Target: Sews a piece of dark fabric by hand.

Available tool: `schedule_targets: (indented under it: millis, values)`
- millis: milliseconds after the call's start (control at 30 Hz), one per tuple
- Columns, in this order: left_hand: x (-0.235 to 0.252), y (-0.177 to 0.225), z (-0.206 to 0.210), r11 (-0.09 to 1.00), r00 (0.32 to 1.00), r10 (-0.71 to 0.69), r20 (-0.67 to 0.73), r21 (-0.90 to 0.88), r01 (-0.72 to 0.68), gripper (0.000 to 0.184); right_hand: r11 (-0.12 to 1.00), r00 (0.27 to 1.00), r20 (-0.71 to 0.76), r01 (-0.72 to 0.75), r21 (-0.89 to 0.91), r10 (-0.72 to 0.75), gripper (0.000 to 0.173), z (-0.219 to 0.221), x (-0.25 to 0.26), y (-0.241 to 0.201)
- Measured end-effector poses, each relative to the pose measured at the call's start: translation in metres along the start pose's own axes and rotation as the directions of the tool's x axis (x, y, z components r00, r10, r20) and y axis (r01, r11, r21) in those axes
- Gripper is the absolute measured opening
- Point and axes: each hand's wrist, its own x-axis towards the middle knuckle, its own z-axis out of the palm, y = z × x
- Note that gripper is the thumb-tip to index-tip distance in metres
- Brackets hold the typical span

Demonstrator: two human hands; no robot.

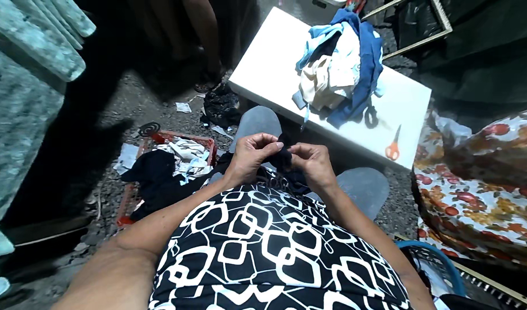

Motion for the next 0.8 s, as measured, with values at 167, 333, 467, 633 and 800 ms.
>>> schedule_targets:
  millis: [167,333,467,633,800]
  values:
    - [-0.005,0.006,-0.002,0.999,0.999,-0.017,0.031,0.040,0.016,0.007,0.998,0.999,0.013,0.040,-0.054,-0.040,0.011,-0.006,0.000,0.005]
    - [0.007,-0.006,0.011,0.998,0.996,-0.040,-0.076,0.037,0.043,0.008,0.982,0.994,-0.001,0.110,-0.156,-0.112,0.009,-0.004,0.004,0.008]
    - [0.003,-0.010,0.002,0.960,0.997,0.083,0.003,0.267,-0.081,0.005,0.790,0.940,0.020,0.298,-0.536,-0.341,0.013,-0.016,0.008,0.001]
    - [-0.001,-0.003,0.005,0.795,0.945,0.291,0.150,0.512,-0.326,0.011,0.608,0.775,0.045,0.529,-0.592,-0.630,0.008,-0.001,0.004,-0.007]
    - [0.020,-0.014,0.008,0.636,0.852,0.461,0.249,0.576,-0.513,0.013,0.476,0.722,0.105,0.551,-0.686,-0.684,0.008,0.003,0.012,-0.008]
